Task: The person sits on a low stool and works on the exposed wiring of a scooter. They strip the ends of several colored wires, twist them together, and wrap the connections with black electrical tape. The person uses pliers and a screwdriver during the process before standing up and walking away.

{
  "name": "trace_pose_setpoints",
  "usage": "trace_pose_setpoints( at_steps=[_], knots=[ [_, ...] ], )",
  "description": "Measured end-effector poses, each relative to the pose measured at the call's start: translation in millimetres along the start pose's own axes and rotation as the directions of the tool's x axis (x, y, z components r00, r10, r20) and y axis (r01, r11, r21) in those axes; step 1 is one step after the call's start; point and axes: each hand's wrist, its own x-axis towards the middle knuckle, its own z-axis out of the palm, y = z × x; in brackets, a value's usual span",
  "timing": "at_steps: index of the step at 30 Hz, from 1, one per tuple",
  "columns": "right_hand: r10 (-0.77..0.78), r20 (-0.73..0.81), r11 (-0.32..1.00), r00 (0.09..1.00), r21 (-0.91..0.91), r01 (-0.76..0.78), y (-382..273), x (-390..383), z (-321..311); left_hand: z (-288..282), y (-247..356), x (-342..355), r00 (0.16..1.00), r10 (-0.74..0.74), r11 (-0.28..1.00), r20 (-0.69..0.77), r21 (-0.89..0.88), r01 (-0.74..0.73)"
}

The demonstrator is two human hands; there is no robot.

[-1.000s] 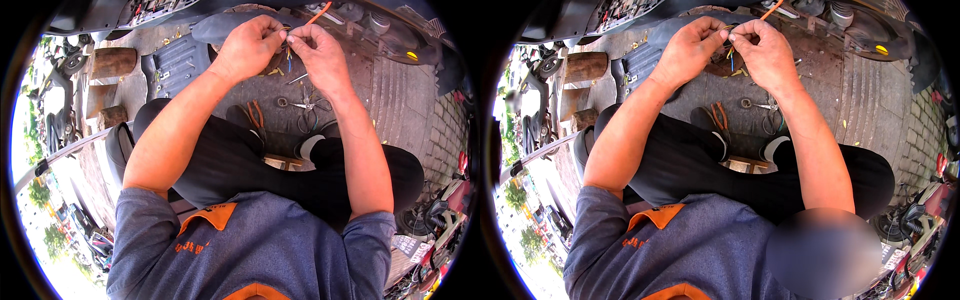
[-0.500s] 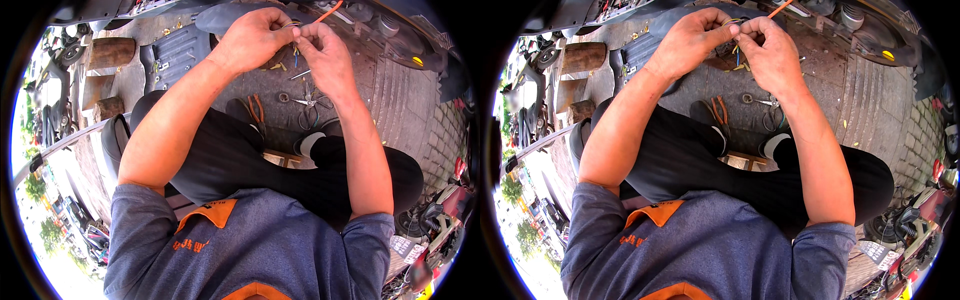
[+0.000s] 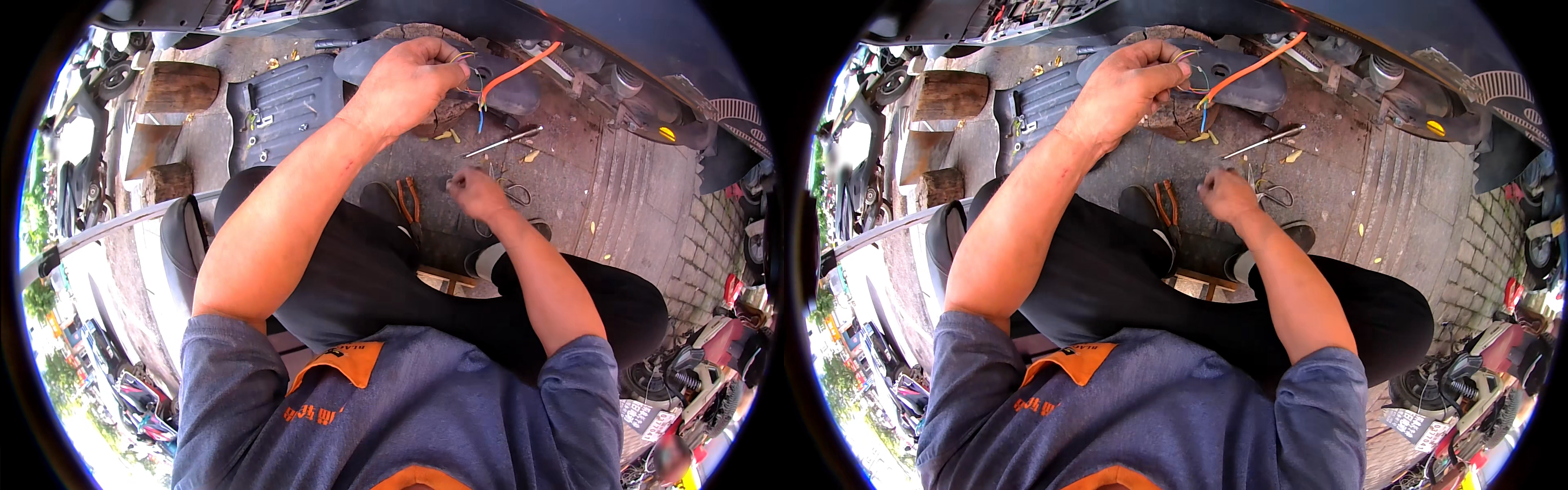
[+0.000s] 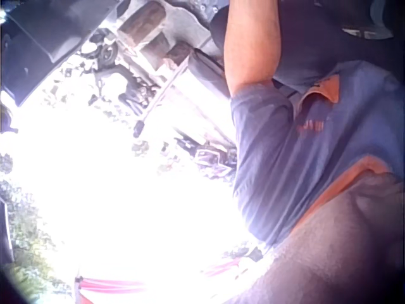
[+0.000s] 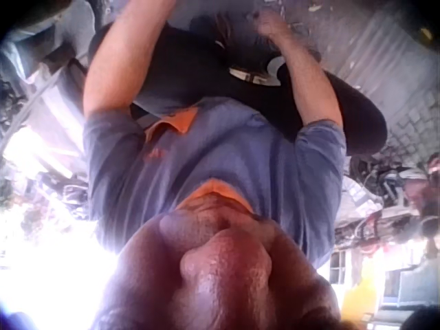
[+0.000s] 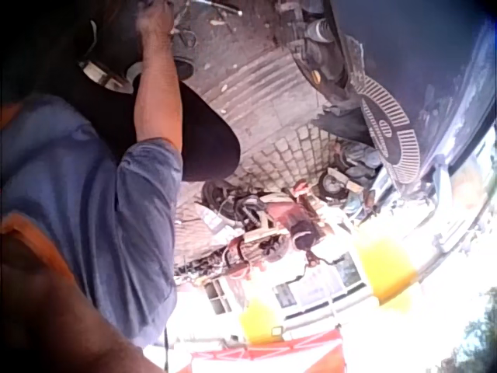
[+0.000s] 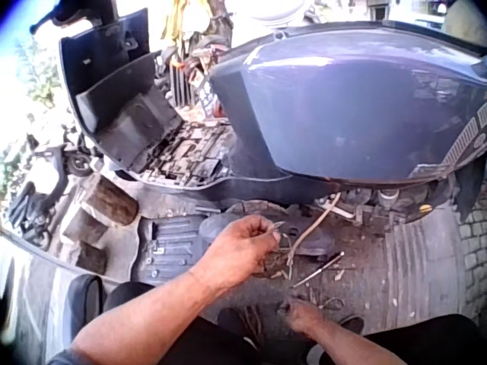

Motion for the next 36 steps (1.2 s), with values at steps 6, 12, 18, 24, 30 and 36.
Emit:
trace_pose_setpoints(
  at_steps=[6,12,18,24,30,36],
  knots=[
    [0.009,0.073,0.756,0.997,-0.653,0.041,17,25,78,-10,-6,4,0.999,0.007,0.997,-0.033,-0.083,-0.010],
    [-0.060,0.010,0.811,0.998,-0.583,0.054,35,35,95,-14,-16,15,0.993,0.094,0.995,-0.067,0.037,-0.092],
    [-0.052,0.070,0.933,0.996,-0.353,0.073,9,29,59,-13,-3,12,0.984,0.149,0.961,-0.099,0.249,-0.120],
    [-0.119,0.276,0.865,0.954,-0.443,0.237,-69,-24,-70,-5,-8,10,0.894,0.392,0.868,-0.218,0.408,-0.282],
    [-0.183,0.028,0.968,0.983,0.179,0.175,-106,-130,-185,-20,26,-41,0.887,0.360,0.924,-0.290,-0.024,-0.383],
    [-0.013,-0.413,0.453,0.911,0.809,0.374,-111,-164,-165,31,31,-91,0.955,0.165,0.985,0.248,-0.089,-0.147]
  ],
)
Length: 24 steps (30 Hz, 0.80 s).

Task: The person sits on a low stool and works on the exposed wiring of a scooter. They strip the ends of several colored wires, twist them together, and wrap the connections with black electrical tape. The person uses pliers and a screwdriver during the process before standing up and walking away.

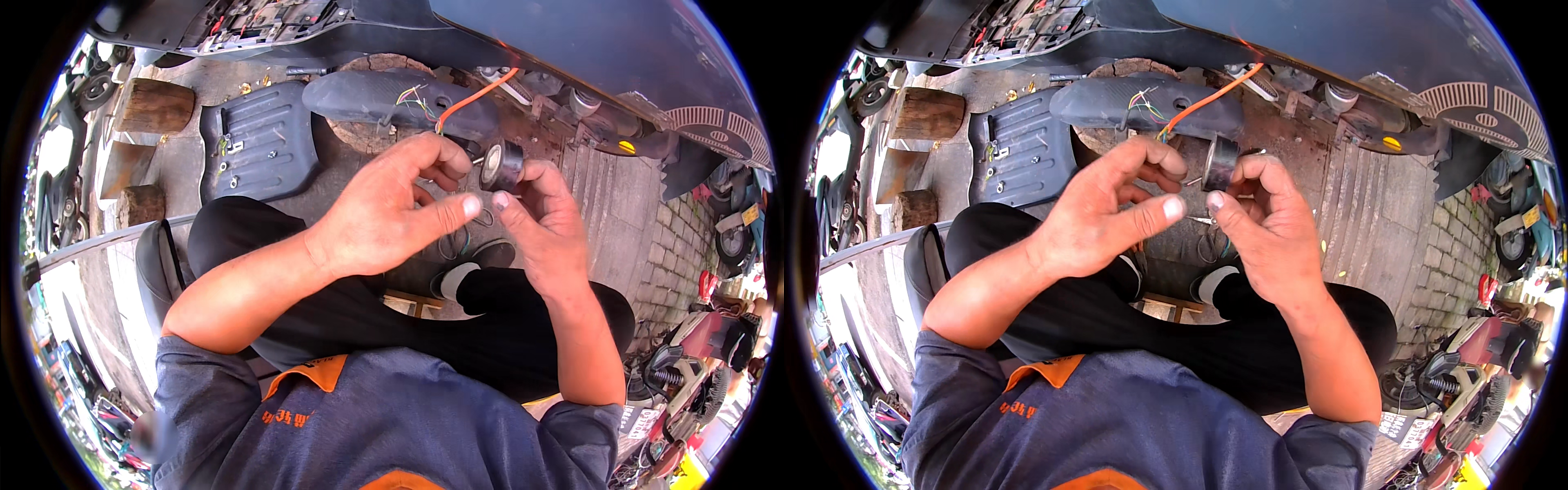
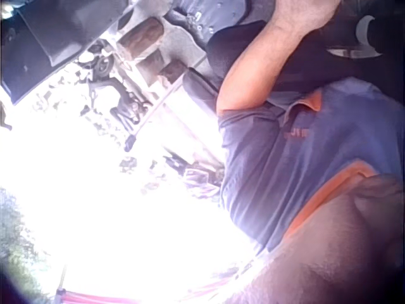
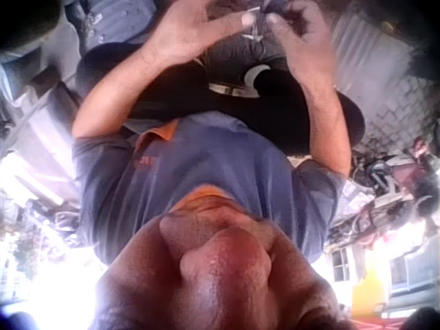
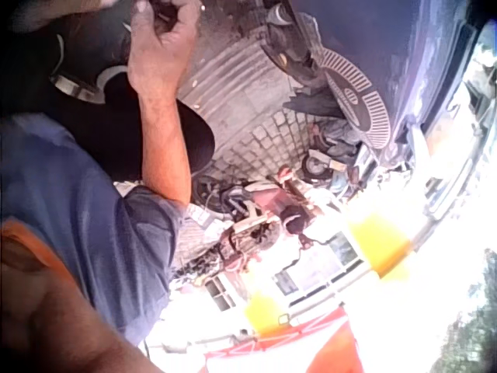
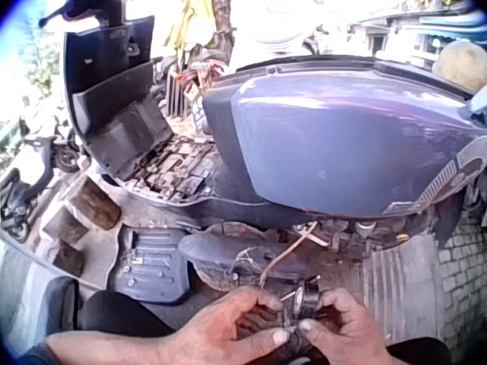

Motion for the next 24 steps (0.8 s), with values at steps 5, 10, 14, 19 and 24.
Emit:
trace_pose_setpoints(
  at_steps=[5,10,14,19,24],
  knots=[
    [-0.264,0.153,0.830,0.952,-0.467,0.305,18,2,-2,24,-33,0,0.996,-0.046,0.935,0.070,-0.347,0.068],
    [-0.160,0.129,0.900,0.979,-0.387,0.199,20,0,-3,21,-44,7,0.988,-0.127,0.893,0.084,-0.424,0.151],
    [0.008,0.107,0.943,0.994,-0.333,0.028,19,-5,-12,19,-27,10,0.958,-0.268,0.930,0.104,-0.230,0.285],
    [0.085,0.118,0.938,0.989,-0.345,-0.040,8,-10,-13,29,-34,4,0.987,-0.160,0.966,0.002,-0.206,0.157],
    [-0.195,0.139,0.770,0.971,-0.592,0.240,-10,-7,-23,29,-40,2,0.994,-0.105,0.984,0.011,-0.144,0.106]
  ],
)
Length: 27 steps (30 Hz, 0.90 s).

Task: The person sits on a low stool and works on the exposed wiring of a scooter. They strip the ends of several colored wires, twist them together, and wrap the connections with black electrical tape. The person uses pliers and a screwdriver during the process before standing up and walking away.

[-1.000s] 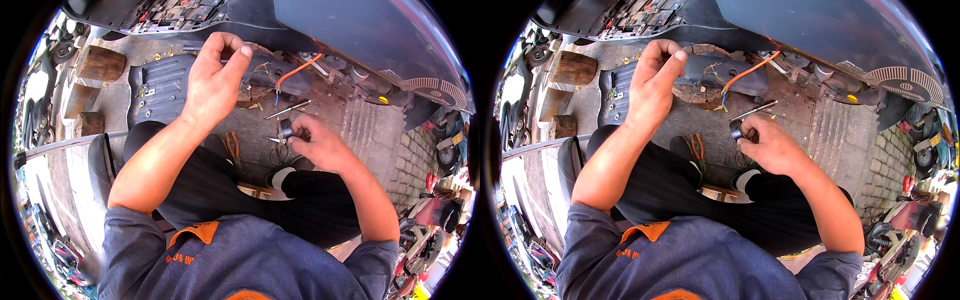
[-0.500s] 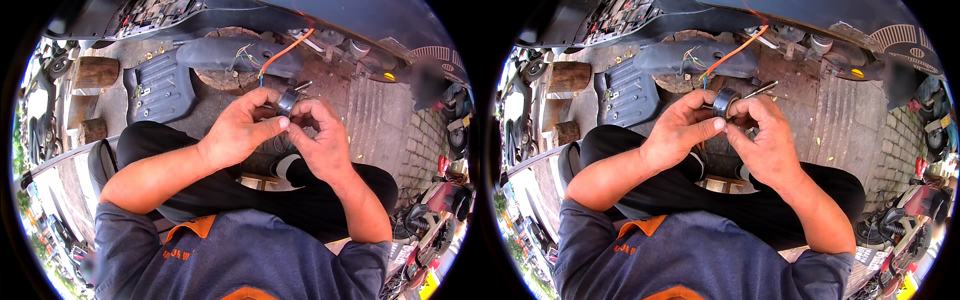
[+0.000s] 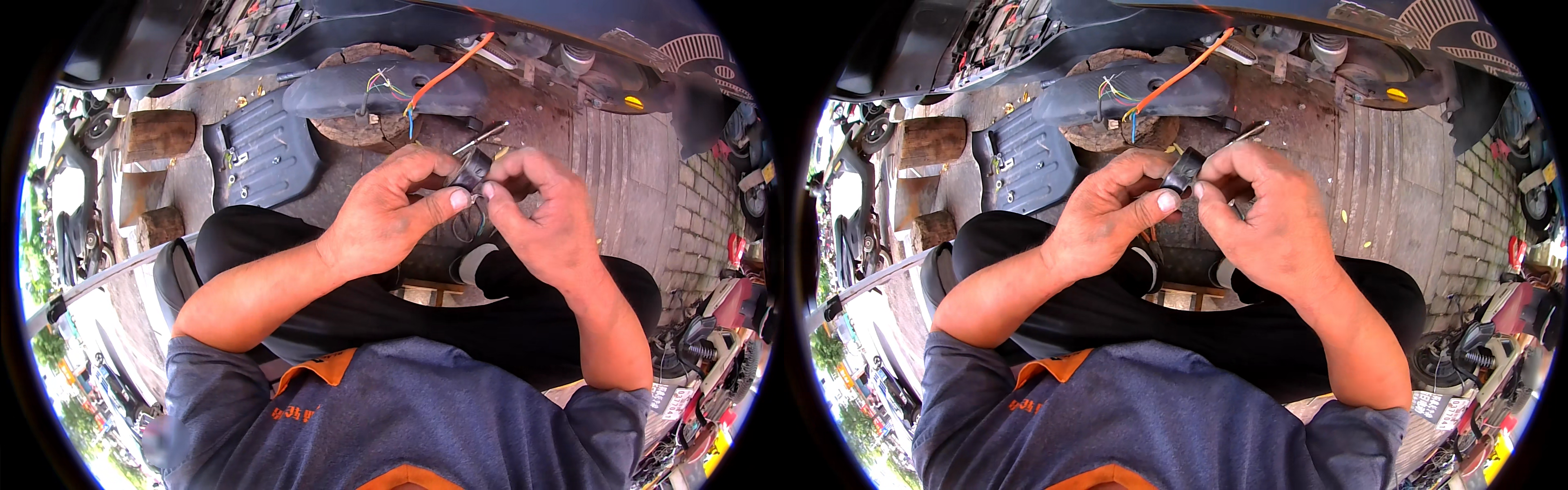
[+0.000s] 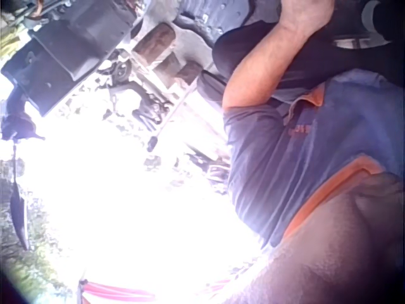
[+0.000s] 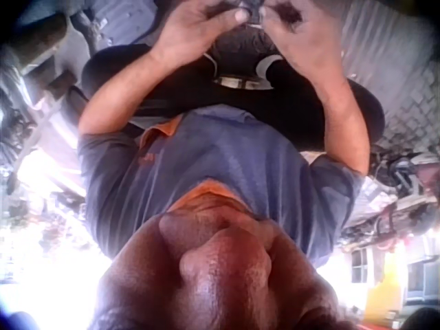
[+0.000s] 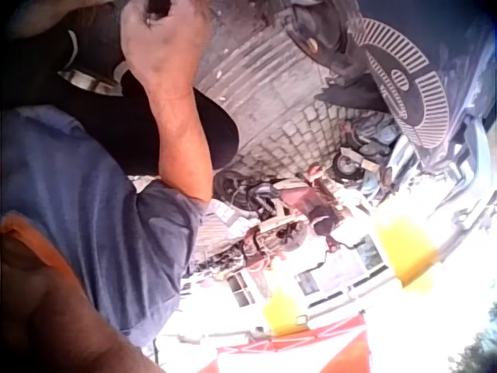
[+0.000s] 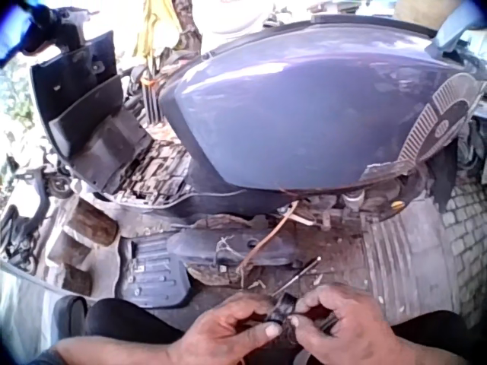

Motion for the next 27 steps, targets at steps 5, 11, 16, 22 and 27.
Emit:
trace_pose_setpoints(
  at_steps=[5,11,16,22,27],
  knots=[
    [-0.247,-0.088,0.951,0.965,-0.213,0.224,-2,1,-4,1,3,-1,0.999,0.012,0.997,0.046,0.074,-0.016],
    [-0.465,-0.037,0.794,0.885,-0.460,0.398,15,0,-2,-2,-1,1,0.998,-0.017,0.966,0.059,0.258,0.001],
    [-0.454,0.056,0.729,0.889,-0.550,0.408,12,-4,-2,-8,1,2,0.991,0.038,0.871,0.127,0.482,-0.095],
    [-0.470,0.099,0.703,0.877,-0.558,0.440,16,-6,1,-9,-2,3,0.982,0.089,0.846,0.167,0.507,-0.162],
    [-0.454,0.088,0.718,0.886,-0.553,0.423,18,-7,3,-10,-1,6,0.976,0.078,0.842,0.202,0.511,-0.173]
  ],
)
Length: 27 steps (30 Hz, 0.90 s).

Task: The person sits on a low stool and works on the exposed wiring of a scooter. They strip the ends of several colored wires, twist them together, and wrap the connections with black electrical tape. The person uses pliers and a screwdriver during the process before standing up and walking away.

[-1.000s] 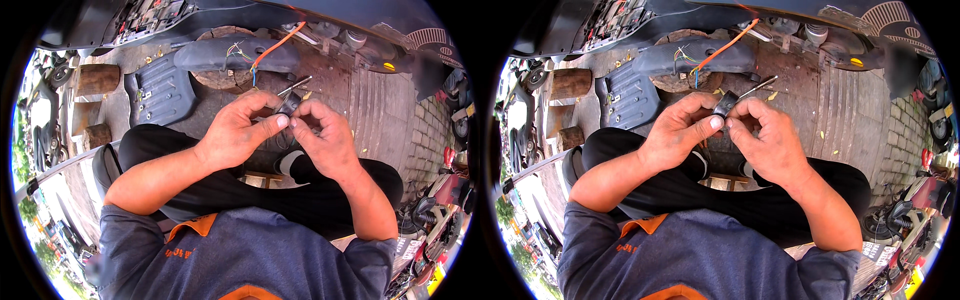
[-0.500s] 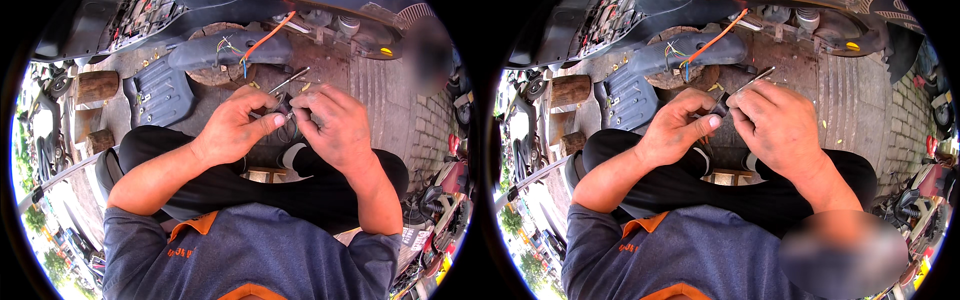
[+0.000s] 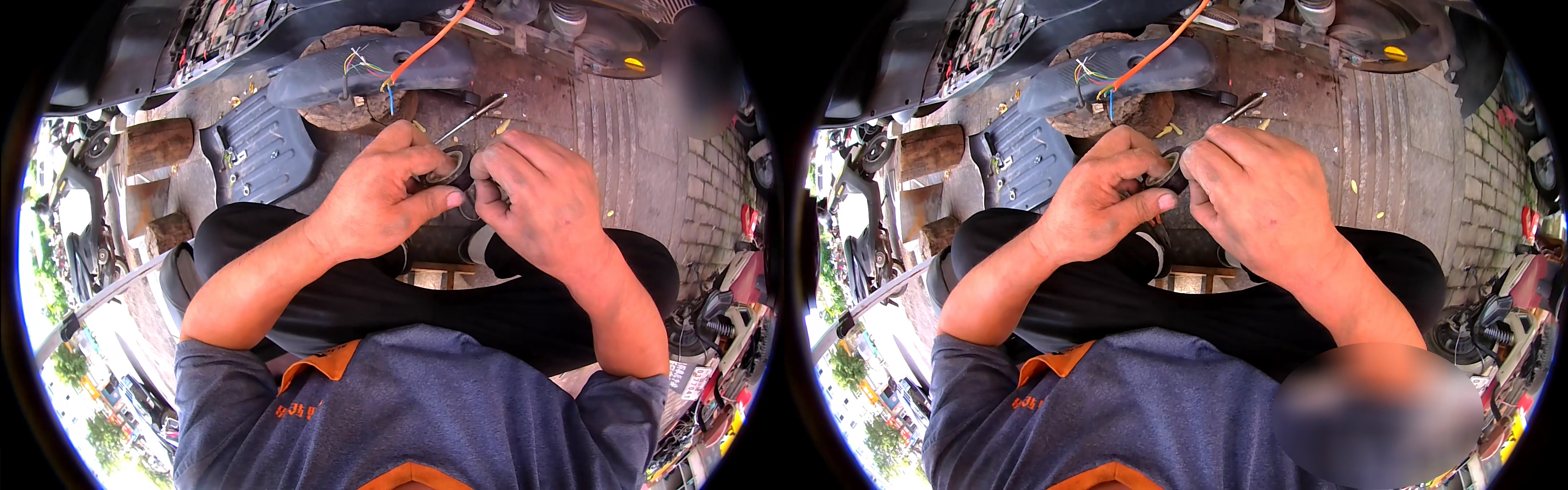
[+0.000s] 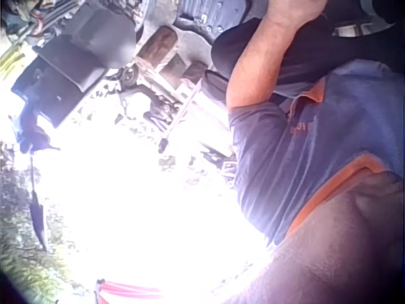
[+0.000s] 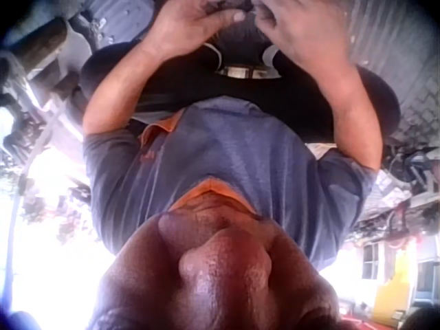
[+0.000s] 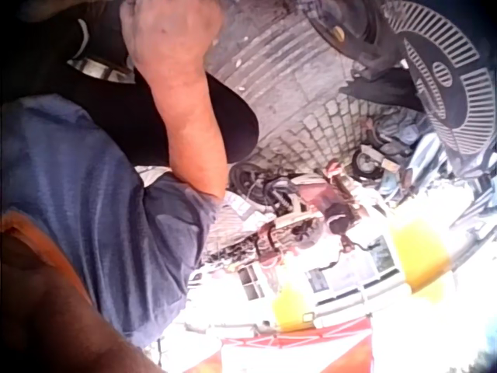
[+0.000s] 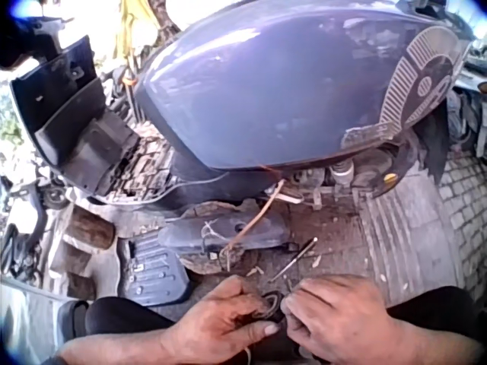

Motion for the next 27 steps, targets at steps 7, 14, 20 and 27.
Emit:
trace_pose_setpoints(
  at_steps=[7,14,20,27],
  knots=[
    [0.082,-0.046,0.996,0.996,0.049,-0.080,-1,0,2,-1,2,1,1.000,-0.022,0.999,-0.003,-0.041,0.022],
    [0.130,-0.071,0.991,0.989,0.053,-0.126,-2,1,0,-2,5,4,0.998,-0.061,0.993,0.023,-0.102,0.063],
    [0.196,-0.014,0.948,0.980,0.258,-0.186,2,0,-5,0,3,3,0.997,-0.080,0.990,0.004,-0.118,0.080],
    [0.117,0.088,0.978,0.989,0.164,-0.130,7,-2,-7,2,-2,2,0.994,-0.097,0.991,0.043,-0.092,0.101]
  ],
)
